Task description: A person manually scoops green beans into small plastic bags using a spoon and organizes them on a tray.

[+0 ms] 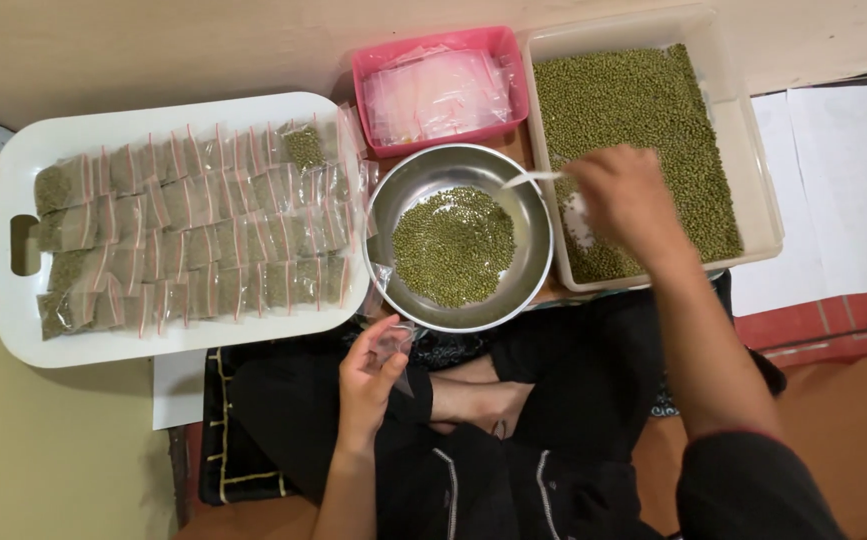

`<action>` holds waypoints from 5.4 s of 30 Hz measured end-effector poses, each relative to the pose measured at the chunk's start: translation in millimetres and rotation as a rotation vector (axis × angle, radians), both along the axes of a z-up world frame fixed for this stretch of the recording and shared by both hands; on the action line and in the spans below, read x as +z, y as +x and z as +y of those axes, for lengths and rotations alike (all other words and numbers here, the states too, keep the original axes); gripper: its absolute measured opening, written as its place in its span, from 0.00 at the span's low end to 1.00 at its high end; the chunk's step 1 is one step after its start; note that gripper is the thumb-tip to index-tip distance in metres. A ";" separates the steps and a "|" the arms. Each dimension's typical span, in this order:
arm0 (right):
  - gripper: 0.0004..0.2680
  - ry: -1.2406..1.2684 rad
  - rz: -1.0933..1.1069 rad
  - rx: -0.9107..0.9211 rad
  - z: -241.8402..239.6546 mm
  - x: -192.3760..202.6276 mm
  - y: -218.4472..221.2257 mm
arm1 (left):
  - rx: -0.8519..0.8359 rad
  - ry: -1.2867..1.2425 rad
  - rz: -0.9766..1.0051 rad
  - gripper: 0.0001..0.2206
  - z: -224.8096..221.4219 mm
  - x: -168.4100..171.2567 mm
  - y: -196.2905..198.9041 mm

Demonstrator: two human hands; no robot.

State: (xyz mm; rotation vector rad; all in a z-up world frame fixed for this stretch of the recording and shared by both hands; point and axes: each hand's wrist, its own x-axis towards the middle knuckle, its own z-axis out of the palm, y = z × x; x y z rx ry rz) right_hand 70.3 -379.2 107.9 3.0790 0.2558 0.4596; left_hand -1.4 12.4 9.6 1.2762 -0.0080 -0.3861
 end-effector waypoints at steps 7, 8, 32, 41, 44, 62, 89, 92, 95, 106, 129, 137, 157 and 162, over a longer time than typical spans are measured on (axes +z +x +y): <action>0.06 -0.168 0.001 -0.281 -104.1 -22.8 -39.6 | -0.017 0.002 -0.015 0.26 -5.2 4.2 2.5; 0.07 -0.148 0.161 -0.360 -113.5 -23.5 -47.1 | -0.015 0.008 -0.017 0.27 -5.3 4.1 2.8; 0.12 0.498 0.819 -0.409 -110.8 -41.6 -62.8 | -0.023 -0.051 -0.013 0.26 -9.4 -4.0 0.6; 0.11 0.490 0.759 -0.414 -92.9 2.8 -53.9 | -0.034 -0.043 -0.022 0.26 -11.4 -1.2 0.5; 0.10 0.455 0.700 -0.316 -73.8 15.8 -43.8 | -0.038 -0.033 -0.022 0.26 -11.9 -1.0 0.6; 0.09 0.119 0.159 -0.113 -116.0 -68.3 -38.3 | 0.088 0.060 -0.087 0.28 -12.1 -4.5 -1.3; 0.09 0.579 0.677 -0.268 -128.7 -63.9 -76.4 | 0.074 0.033 -0.084 0.28 -19.8 -11.6 -4.0; 0.09 0.590 0.659 -0.276 -128.8 -63.1 -79.1 | 0.071 0.034 -0.089 0.27 -20.9 -10.0 -3.9; 0.10 0.550 0.713 -0.354 -116.3 -42.9 -69.8 | 0.007 -0.027 -0.060 0.26 -16.1 -3.4 -1.9; 0.10 0.449 0.677 -0.295 -71.2 10.8 -26.9 | -0.035 -0.076 -0.039 0.27 -12.4 -2.8 0.4; 0.06 0.025 -0.049 -0.263 -163.2 -118.7 24.9 | 0.081 0.038 -0.069 0.28 -9.1 -5.9 -1.8; 0.10 0.279 0.230 -0.170 -124.1 -98.5 22.1 | 0.074 0.039 -0.078 0.28 -19.5 -7.0 -3.5; 0.10 0.636 0.709 -0.172 -108.5 -47.4 -66.2 | 0.123 0.038 -0.084 0.29 -12.3 -7.9 1.3; 0.10 0.609 0.676 -0.249 -121.0 -63.9 -64.1 | 0.134 0.016 -0.070 0.29 -14.0 -8.4 -1.8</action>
